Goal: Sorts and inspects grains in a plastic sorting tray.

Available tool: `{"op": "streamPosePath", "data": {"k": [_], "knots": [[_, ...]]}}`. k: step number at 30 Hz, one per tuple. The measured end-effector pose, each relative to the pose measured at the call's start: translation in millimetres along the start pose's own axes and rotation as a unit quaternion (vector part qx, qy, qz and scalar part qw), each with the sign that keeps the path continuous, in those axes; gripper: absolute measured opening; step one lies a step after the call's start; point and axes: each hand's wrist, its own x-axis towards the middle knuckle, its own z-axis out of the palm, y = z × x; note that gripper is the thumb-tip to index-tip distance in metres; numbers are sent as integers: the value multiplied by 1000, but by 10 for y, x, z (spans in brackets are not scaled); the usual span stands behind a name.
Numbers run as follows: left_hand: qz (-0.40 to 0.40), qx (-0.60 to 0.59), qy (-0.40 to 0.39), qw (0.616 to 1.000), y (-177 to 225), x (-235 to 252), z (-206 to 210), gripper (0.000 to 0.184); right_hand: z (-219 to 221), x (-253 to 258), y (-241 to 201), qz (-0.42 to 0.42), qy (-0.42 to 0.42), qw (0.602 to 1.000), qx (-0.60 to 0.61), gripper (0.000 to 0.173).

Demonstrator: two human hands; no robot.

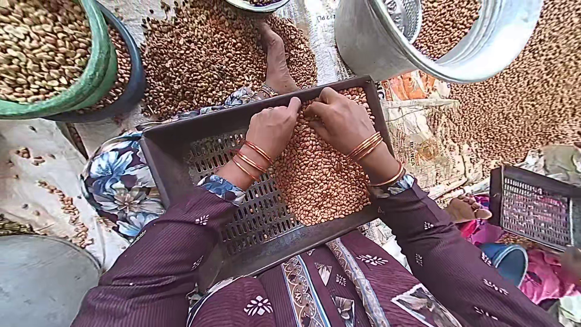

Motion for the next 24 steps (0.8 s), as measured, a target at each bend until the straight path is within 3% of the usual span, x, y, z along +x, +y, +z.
{"op": "streamPosePath", "data": {"k": [4, 7, 8, 10, 11, 12, 15, 17, 21, 24], "knots": [[19, -22, 16, 999, -48, 32, 48, 28, 32, 43, 53, -13, 21, 999, 21, 19], [22, -196, 29, 980, -170, -7, -10, 23, 28, 41, 119, -27, 51, 996, 73, 18], [11, -296, 31, 955, -208, -33, -29, 19, 20, 35, 145, -34, 66, 993, 88, 17], [-20, -504, 28, 863, -238, -75, -26, 21, -22, 19, 174, -43, 85, 989, 110, 16], [-30, -559, 23, 828, -241, -94, -25, 27, -49, 9, 174, -45, 82, 988, 122, 16], [-31, -568, 23, 822, -244, -116, -21, 31, -61, 4, 172, -47, 72, 987, 133, 20], [-16, -378, 53, 924, -196, -166, 8, 27, -59, 4, 146, -49, 14, 988, 147, 27], [20, -246, 44, 968, -164, -190, 57, 26, -37, 0, 107, -41, -11, 989, 143, 23], [39, -133, 15, 990, -71, -202, 161, 30, -21, 0, 6, -13, -30, 993, 116, 17], [28, -147, 4, 989, -69, -173, 150, 27, 3, 23, -15, -7, -25, 995, 100, 16]]}}
